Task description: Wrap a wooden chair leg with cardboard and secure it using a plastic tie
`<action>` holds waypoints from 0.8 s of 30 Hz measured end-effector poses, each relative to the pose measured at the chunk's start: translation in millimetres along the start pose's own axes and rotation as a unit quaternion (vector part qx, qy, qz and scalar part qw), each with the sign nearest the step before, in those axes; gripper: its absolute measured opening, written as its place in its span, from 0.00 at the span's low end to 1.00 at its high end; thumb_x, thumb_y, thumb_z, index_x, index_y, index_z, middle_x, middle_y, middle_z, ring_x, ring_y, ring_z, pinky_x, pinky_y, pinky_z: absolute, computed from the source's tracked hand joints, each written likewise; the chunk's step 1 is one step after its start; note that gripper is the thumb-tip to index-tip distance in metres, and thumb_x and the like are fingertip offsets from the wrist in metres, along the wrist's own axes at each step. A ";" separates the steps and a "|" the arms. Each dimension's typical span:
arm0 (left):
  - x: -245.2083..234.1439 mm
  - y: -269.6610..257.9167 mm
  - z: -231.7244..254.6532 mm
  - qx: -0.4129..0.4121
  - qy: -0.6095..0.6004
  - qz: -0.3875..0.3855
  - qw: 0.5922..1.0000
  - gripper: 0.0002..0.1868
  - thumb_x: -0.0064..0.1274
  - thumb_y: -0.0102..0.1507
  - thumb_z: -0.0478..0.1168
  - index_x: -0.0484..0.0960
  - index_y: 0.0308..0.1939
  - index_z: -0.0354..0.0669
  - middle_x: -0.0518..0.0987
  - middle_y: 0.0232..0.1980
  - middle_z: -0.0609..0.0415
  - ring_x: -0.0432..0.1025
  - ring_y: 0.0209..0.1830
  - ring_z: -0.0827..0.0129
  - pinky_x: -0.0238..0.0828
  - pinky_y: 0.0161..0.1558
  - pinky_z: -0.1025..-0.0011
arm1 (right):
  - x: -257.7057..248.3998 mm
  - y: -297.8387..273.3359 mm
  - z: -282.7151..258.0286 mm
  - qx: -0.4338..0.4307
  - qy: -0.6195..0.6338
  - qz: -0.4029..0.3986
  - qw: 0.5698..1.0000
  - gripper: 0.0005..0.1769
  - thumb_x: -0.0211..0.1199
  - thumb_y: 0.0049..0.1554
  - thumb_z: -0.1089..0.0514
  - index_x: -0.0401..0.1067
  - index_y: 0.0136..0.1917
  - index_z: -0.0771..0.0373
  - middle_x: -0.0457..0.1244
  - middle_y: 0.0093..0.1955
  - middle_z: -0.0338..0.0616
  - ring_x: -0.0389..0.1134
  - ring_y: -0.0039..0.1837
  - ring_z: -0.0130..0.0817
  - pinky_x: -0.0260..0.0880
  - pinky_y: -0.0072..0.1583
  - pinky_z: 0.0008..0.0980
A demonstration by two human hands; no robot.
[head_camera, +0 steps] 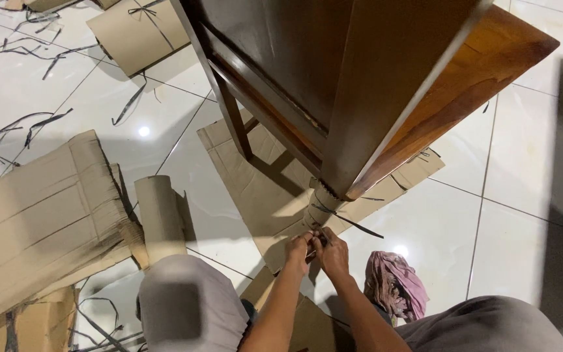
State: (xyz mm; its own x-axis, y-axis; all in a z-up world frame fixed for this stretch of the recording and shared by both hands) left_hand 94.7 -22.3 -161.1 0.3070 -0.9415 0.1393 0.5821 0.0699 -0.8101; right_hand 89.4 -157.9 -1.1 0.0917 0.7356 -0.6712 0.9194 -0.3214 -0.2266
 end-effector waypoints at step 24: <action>-0.9 -22.0 6.3 0.002 0.003 0.002 1.000 0.28 0.67 0.61 0.51 0.80 0.58 0.38 0.78 0.61 0.35 0.71 0.64 0.47 0.70 0.61 0.48 | -19.2 -13.1 -28.2 0.034 -0.086 0.018 0.996 0.13 0.63 0.59 0.48 0.74 0.54 0.53 0.73 0.46 0.47 0.75 0.53 0.51 0.78 0.54 0.52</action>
State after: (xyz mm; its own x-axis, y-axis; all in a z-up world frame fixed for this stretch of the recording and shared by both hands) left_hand 86.4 -20.9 -139.8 0.3051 -0.9430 0.1327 0.5832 0.0748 -0.8089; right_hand 86.4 -150.9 34.6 0.0512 0.6117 -0.7895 0.8883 -0.3892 -0.2439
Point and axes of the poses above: each hand's wrist, its own y-axis towards the middle knuckle, its own x-axis out of the palm, z = x × y, the point moved 10 cm from there along y, towards the middle knuckle
